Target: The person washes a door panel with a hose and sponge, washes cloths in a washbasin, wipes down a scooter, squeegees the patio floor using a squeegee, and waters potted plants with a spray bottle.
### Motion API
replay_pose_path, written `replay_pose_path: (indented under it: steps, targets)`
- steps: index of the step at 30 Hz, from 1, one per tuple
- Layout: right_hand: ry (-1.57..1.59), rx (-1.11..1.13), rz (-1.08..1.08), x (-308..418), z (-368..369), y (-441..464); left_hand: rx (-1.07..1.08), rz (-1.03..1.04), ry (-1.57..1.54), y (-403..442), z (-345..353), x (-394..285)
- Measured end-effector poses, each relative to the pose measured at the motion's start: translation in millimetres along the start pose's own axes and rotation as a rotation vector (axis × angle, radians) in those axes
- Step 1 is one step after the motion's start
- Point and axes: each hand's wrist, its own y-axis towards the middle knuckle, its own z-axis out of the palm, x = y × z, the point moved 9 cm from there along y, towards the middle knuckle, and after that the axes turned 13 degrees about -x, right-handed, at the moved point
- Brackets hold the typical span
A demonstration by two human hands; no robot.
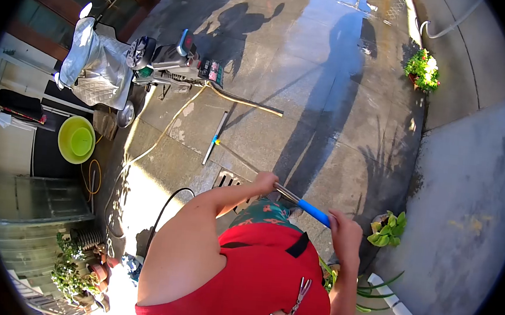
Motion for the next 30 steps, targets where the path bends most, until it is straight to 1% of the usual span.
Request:
replay_pose_path:
  steps: [1, 2, 4, 5, 6, 8, 9, 10, 11, 12, 13, 14, 15, 16, 18, 20, 21, 24, 25, 27, 28, 29, 30]
  targets:
    - [-0.018, 0.034, -0.047, 8, 19, 0, 0.038, -0.046, 0.031, -9, 10, 19]
    - [-0.04, 0.05, -0.052, 9, 21, 1, 0.074, -0.105, 0.059, -14, 14, 37]
    - [-0.089, 0.11, -0.084, 15, 30, -2, 0.056, -0.19, 0.055, -17, 14, 36]
    - [0.009, 0.005, -0.09, 7, 17, -2, 0.044, -0.151, 0.039, -16, 14, 15]
    - [0.006, 0.027, 0.006, 1, 0, -3, 0.016, -0.099, 0.034, -6, 11, -9]
    - [0.037, -0.104, 0.032, -16, -46, -9, -0.093, 0.009, -0.059, 5, 14, -66]
    - [0.094, -0.138, 0.114, -45, -63, -19, -0.065, 0.01, -0.103, 12, 20, -98]
    - [0.012, -0.116, 0.227, -50, -88, -27, -0.15, 0.031, -0.219, 19, 23, -134]
    - [-0.068, -0.091, 0.334, -49, -121, -33, -0.192, 0.119, -0.304, 28, 43, -169]
    - [-0.188, -0.136, 0.364, -47, -152, -42, -0.199, 0.129, -0.393, 34, 47, -206]
    - [-0.113, -0.231, 0.299, -57, -179, -55, -0.232, 0.23, -0.44, 35, 35, -247]
    - [-0.065, -0.308, 0.186, -53, -205, -67, -0.259, 0.357, -0.574, 34, 20, -286]
    - [-0.245, -0.346, 0.182, -22, -227, -71, -0.154, 0.36, -0.601, 34, 9, -318]
    - [-0.427, -0.388, 0.178, 17, -246, -81, -0.168, 0.447, -0.625, 39, 13, -347]
    - [-0.621, -0.332, 0.205, 38, -253, -85, -0.009, 0.484, -0.605, 50, 11, -387]
    - [-0.593, -0.264, 0.267, 43, -251, -85, -0.012, 0.495, -0.648, 58, 9, -402]
    - [-0.581, -0.243, 0.309, 42, -249, -87, -0.01, 0.518, -0.667, 61, 9, -407]
    - [-0.389, -0.54, -0.004, 83, -262, -87, -0.009, 0.502, -0.588, 67, 6, -404]
    - [-0.406, -0.497, 0.034, 79, -257, -83, -0.016, 0.464, -0.513, 67, 0, -391]
    - [-0.434, -0.405, 0.106, 61, -247, -67, -0.033, 0.38, -0.362, 54, -23, -339]
    - [-0.446, -0.352, 0.132, 52, -239, -55, -0.118, 0.43, -0.434, 47, -38, -308]
    - [-0.434, -0.246, 0.159, 43, -219, -41, -0.208, 0.471, -0.503, 45, -37, -270]
    - [-0.421, -0.133, 0.183, 31, -192, -27, -0.246, 0.37, -0.522, 52, -3, -226]
